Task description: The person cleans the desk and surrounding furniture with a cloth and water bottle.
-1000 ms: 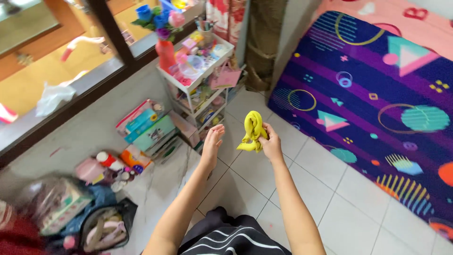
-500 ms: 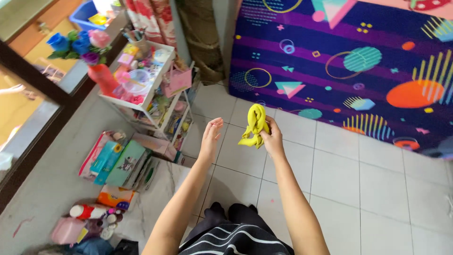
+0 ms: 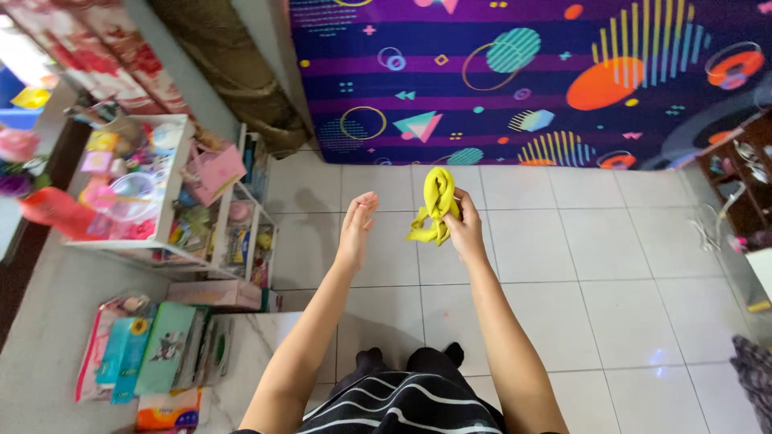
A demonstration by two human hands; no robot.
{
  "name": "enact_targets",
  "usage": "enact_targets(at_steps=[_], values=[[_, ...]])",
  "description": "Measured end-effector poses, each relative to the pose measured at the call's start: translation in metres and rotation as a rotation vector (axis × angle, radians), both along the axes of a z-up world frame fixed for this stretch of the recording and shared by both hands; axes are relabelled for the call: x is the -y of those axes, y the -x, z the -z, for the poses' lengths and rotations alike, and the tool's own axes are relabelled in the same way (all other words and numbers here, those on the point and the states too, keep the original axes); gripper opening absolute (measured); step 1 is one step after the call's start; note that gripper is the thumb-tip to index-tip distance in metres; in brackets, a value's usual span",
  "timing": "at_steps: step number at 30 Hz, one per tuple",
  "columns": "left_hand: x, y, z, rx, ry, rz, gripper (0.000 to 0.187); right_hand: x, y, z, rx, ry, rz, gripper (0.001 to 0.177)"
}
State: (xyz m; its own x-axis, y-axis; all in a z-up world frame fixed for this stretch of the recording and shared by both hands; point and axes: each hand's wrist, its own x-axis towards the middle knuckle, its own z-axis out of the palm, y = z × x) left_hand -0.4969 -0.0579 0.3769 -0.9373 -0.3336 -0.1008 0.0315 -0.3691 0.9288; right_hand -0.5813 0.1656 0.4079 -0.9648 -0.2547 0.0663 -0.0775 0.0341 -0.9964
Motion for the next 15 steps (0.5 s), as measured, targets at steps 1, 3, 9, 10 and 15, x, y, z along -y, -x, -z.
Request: enact_targets(at_steps=[1, 3, 9, 10, 15], values=[[-0.008, 0.009, 0.002, 0.0, 0.0, 0.016, 0.039, -0.01, 0.005, 0.002, 0.0, 0.0, 0.016, 0.044], [-0.022, 0.028, 0.003, -0.023, -0.019, 0.05, 0.039, -0.029, 0.015, 0.002, -0.035, 0.084, 0.027, 0.044], [-0.085, 0.086, 0.005, -0.042, -0.065, 0.138, 0.04, -0.098, 0.049, -0.008, -0.036, 0.07, 0.121, 0.046], [-0.097, 0.095, 0.001, -0.043, -0.068, 0.153, 0.04, -0.11, 0.054, -0.01, -0.039, 0.067, 0.136, 0.046], [-0.163, 0.137, -0.008, -0.077, -0.057, 0.21, 0.044, -0.181, 0.081, -0.012, -0.069, 0.067, 0.183, 0.044]])
